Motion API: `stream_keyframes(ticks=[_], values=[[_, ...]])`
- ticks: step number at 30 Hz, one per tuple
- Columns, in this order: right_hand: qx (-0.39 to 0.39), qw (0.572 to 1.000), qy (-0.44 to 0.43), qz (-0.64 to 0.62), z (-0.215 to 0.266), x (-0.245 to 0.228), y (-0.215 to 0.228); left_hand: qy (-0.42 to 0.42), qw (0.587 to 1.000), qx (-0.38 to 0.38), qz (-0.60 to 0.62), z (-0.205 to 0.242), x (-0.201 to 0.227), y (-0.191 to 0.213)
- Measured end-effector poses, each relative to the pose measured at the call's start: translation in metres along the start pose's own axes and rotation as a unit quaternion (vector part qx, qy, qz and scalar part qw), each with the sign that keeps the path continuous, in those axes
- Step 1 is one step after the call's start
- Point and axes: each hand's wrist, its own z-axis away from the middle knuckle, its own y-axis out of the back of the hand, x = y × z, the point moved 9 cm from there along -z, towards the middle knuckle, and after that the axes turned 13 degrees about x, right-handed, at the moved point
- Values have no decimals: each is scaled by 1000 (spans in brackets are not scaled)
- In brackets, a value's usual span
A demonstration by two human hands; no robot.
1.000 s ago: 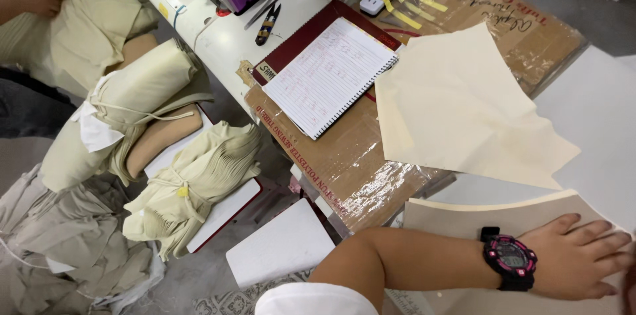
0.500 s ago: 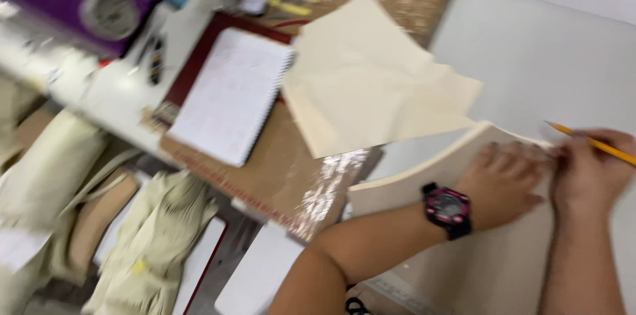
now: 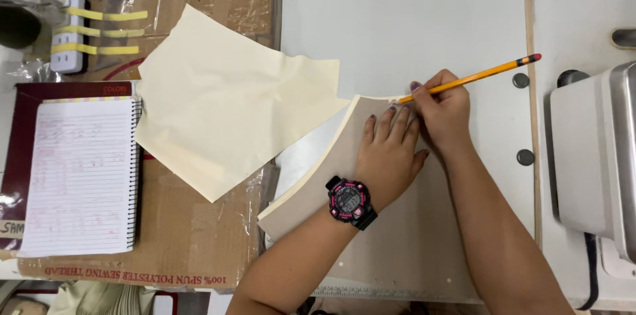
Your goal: The person places a piece of light-colored fabric on a table and uses a pencil and a ruler to trace a pattern onto it. They repeat this process with several other pieces of fabric, stacking the marked pieces to the side.
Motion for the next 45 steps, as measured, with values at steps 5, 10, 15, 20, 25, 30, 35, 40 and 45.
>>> stream_keyframes(ticks=[5, 10, 15, 20, 25, 30, 35, 40, 45], values=[[-13, 998, 56, 41, 6, -13, -2, -1, 1000, 2, -20, 2, 0, -2], [-28, 992, 93, 79, 10, -27, -10, 11, 998, -62, -13, -1, -2, -5], [-168, 968, 92, 164, 22, -76, -21, 4, 998, -60, -27, 4, -2, -13], [0, 998, -46, -36, -2, -31, 21, 9, 999, -31, -16, 6, 0, -9], [13, 1000, -25, -14, -7, -16, 22, 6, 1000, -15, -14, 4, -3, -7], [-10, 992, 69, 109, -6, -27, 20, 5, 1000, -11, -11, 4, -4, -9], [-141, 962, 29, 231, 28, -88, 13, 0, 1000, 17, -18, 5, -3, -3], [-68, 942, -49, 324, 55, -71, 76, 64, 995, 76, -6, -4, -17, 17], [-24, 913, 166, 373, 97, -59, 87, 183, 978, 100, 11, -10, -40, 45]])
